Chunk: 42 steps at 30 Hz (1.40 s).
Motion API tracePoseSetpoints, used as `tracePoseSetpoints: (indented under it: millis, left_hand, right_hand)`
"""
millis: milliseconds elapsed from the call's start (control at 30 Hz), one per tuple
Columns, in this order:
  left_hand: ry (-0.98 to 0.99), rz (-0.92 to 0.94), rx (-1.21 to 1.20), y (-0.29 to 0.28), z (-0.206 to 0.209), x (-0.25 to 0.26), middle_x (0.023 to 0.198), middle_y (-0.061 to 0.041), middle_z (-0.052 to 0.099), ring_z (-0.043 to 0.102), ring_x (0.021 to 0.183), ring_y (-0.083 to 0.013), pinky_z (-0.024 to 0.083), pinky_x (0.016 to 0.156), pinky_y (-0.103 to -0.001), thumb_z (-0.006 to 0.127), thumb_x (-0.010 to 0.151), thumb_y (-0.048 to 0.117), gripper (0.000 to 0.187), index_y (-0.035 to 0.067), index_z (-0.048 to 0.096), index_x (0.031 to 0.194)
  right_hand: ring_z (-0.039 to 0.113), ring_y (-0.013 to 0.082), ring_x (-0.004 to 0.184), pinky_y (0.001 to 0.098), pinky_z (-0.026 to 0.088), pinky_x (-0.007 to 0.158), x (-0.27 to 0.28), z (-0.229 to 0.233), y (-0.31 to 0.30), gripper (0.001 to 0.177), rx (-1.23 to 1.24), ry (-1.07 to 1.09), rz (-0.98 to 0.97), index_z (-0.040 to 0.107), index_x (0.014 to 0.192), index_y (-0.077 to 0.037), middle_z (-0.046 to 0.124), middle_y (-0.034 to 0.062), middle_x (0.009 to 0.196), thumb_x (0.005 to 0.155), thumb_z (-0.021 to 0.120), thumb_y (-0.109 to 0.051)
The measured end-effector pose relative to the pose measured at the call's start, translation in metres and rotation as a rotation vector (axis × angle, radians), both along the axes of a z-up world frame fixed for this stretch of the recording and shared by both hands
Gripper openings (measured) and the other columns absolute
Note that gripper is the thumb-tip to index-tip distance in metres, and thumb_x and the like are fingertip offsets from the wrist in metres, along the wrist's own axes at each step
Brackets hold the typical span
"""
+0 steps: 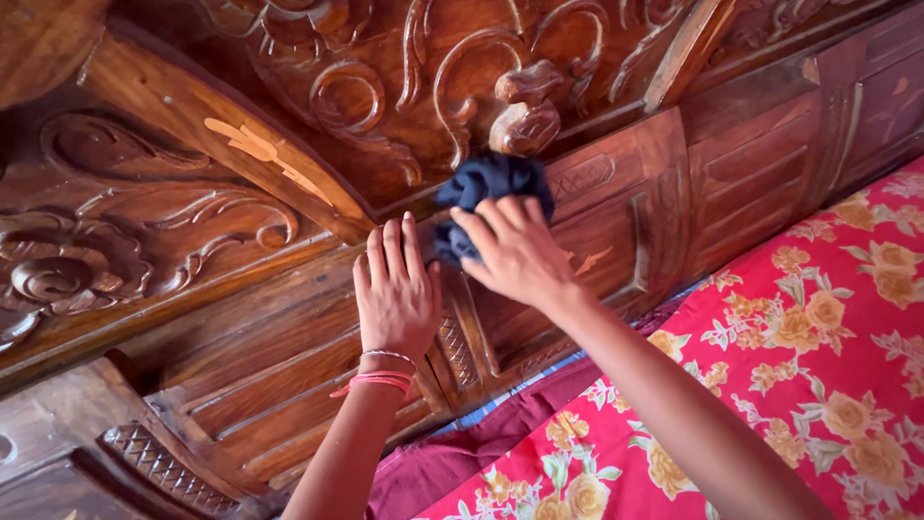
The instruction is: The person wipes the carved wooden headboard of a bed with a dark cloth. They move methodically across the surface, cleaning the intricate carvings and flat panels. The person briefly opens a small drawer, removes a comb, and continues wiping the headboard.
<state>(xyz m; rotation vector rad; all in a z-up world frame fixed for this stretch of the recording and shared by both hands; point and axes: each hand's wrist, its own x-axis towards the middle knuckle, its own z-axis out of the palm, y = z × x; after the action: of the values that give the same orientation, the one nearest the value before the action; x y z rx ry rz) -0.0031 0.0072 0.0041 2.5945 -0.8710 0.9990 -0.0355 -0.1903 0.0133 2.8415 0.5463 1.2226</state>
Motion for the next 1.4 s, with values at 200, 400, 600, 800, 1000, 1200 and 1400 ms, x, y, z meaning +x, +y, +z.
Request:
tracePoseSetpoints:
  millis: [200, 400, 600, 800, 1000, 1200, 1400]
  left_hand:
    - [0.002, -0.012, 0.009, 0.000, 0.006, -0.004, 0.147, -0.023, 0.048, 0.044, 0.136, -0.0392, 0.036, 0.110, -0.053, 0.059, 0.094, 0.044, 0.081, -0.005, 0.036, 0.153]
    - [0.047, -0.002, 0.080, 0.002, 0.015, -0.008, 0.147, -0.023, 0.045, 0.041, 0.137, -0.0389, 0.033, 0.112, -0.056, 0.070, 0.078, 0.061, 0.107, -0.008, 0.033, 0.152]
    - [0.087, -0.009, 0.102, 0.003, 0.019, -0.009, 0.148, -0.022, 0.043, 0.039, 0.138, -0.0386, 0.033, 0.111, -0.057, 0.075, 0.070, 0.066, 0.119, -0.007, 0.030, 0.152]
    - [0.145, 0.008, 0.129, 0.002, 0.018, -0.006, 0.149, -0.021, 0.041, 0.037, 0.139, -0.0379, 0.033, 0.110, -0.057, 0.081, 0.062, 0.065, 0.127, -0.007, 0.029, 0.153]
    - [0.081, 0.003, 0.186, 0.005, 0.017, -0.004, 0.151, -0.019, 0.041, 0.038, 0.139, -0.0379, 0.034, 0.109, -0.057, 0.089, 0.045, 0.066, 0.139, -0.003, 0.030, 0.151]
    - [0.135, -0.030, 0.186, 0.008, 0.020, -0.001, 0.149, -0.021, 0.041, 0.040, 0.137, -0.0389, 0.036, 0.108, -0.058, 0.095, 0.035, 0.062, 0.152, -0.007, 0.026, 0.152]
    - [0.133, -0.027, 0.173, 0.010, 0.021, -0.001, 0.150, -0.019, 0.042, 0.042, 0.137, -0.0369, 0.037, 0.109, -0.055, 0.097, 0.030, 0.055, 0.155, -0.004, 0.025, 0.154]
  right_hand:
    - [0.054, 0.0434, 0.122, 0.0498, 0.047, 0.105, 0.006, -0.002, -0.052, 0.047, 0.401, 0.012, -0.135, 0.045, 0.142, 0.006, 0.043, 0.0307, 0.147, 0.102, 0.058, -0.013]
    - [0.029, 0.0500, 0.152, 0.0591, 0.025, 0.125, 0.007, -0.013, -0.100, 0.060, 0.439, -0.039, -0.429, 0.032, 0.157, 0.007, 0.031, 0.0329, 0.162, 0.108, 0.054, -0.020]
    - [0.031, 0.0472, 0.153, 0.0537, 0.026, 0.127, 0.011, -0.016, -0.066, 0.064, 0.454, -0.071, -0.423, 0.028, 0.158, 0.011, 0.032, 0.0338, 0.163, 0.111, 0.052, -0.025]
    - [0.036, 0.0455, 0.150, 0.0533, 0.029, 0.126, -0.004, -0.024, 0.021, 0.070, 0.253, -0.042, -0.127, 0.033, 0.157, 0.007, 0.038, 0.0306, 0.158, 0.104, 0.061, -0.028]
    - [0.038, 0.0405, 0.146, 0.0556, 0.027, 0.121, -0.007, -0.007, 0.037, 0.076, 0.080, 0.076, 0.064, 0.041, 0.151, 0.002, 0.042, 0.0232, 0.157, 0.087, 0.071, -0.025]
    - [0.040, 0.0320, 0.150, 0.0536, 0.029, 0.127, -0.001, -0.009, -0.023, 0.060, 0.033, -0.045, -0.002, 0.053, 0.146, -0.005, 0.046, 0.0142, 0.158, 0.091, 0.073, -0.017]
    - [0.037, 0.0395, 0.153, 0.0582, 0.026, 0.125, -0.018, -0.013, -0.095, 0.051, 0.312, -0.009, -0.274, 0.045, 0.155, 0.001, 0.041, 0.0222, 0.162, 0.108, 0.055, -0.016]
